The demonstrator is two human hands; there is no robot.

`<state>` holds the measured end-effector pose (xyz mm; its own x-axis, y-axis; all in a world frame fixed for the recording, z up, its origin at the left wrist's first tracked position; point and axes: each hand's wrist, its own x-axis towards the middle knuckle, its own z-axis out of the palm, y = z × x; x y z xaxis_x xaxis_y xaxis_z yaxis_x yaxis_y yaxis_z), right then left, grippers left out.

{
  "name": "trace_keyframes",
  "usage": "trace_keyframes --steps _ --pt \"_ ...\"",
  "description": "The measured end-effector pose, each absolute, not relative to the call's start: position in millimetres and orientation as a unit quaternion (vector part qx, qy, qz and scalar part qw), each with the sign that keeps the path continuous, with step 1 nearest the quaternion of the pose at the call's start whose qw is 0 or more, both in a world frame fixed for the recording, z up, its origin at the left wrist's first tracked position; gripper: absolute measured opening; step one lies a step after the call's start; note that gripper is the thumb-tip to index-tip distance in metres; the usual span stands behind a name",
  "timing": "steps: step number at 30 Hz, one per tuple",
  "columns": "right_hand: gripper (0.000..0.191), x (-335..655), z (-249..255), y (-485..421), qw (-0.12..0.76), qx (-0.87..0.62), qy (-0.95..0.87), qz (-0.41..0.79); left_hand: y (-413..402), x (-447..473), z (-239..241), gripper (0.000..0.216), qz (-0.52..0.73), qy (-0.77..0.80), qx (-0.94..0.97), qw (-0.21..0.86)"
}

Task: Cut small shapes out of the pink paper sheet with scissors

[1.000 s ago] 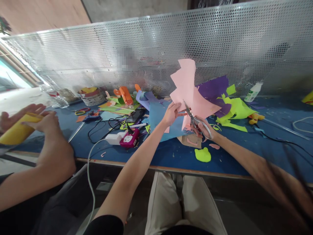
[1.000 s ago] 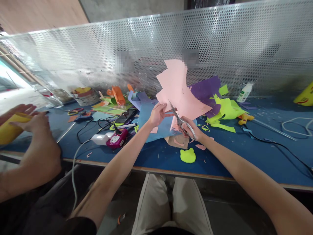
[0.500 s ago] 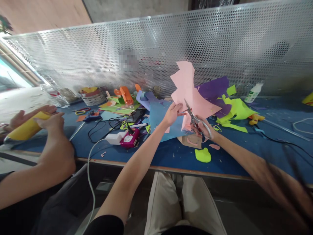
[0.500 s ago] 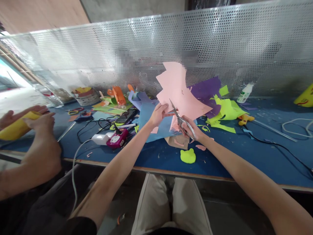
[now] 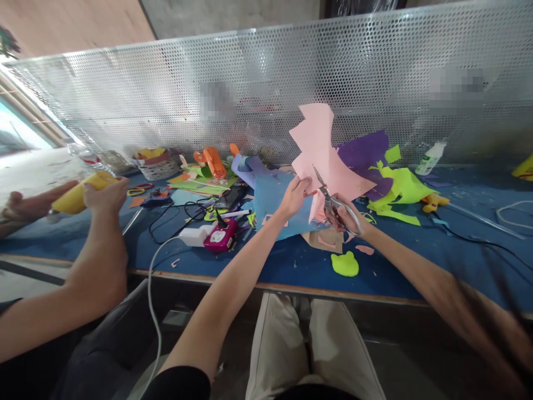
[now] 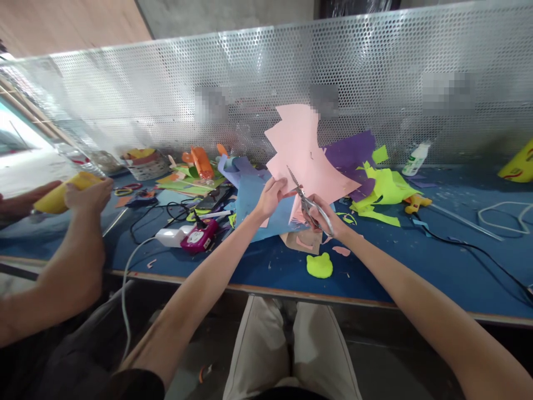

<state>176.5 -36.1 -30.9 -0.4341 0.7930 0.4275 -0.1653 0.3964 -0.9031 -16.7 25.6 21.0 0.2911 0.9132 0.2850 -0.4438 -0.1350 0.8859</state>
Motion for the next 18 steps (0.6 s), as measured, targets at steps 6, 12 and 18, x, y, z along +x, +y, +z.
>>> trace_keyframes --steps 6,12,18 --pt "0.044 177.7 -28.7 -36.7 0.47 -0.23 -0.696 0.491 27.6 -15.7 13.7 0.02 0.553 0.22 0.532 0.602" --pt "0.042 177.4 -27.4 -37.3 0.482 -0.238 -0.688 0.488 28.9 -16.1 13.7 0.019 0.545 0.217 0.53 0.613" --pt "0.042 176.1 -23.0 -40.7 0.491 -0.236 -0.689 0.478 27.9 -15.3 14.2 0.019 0.543 0.222 0.52 0.621"
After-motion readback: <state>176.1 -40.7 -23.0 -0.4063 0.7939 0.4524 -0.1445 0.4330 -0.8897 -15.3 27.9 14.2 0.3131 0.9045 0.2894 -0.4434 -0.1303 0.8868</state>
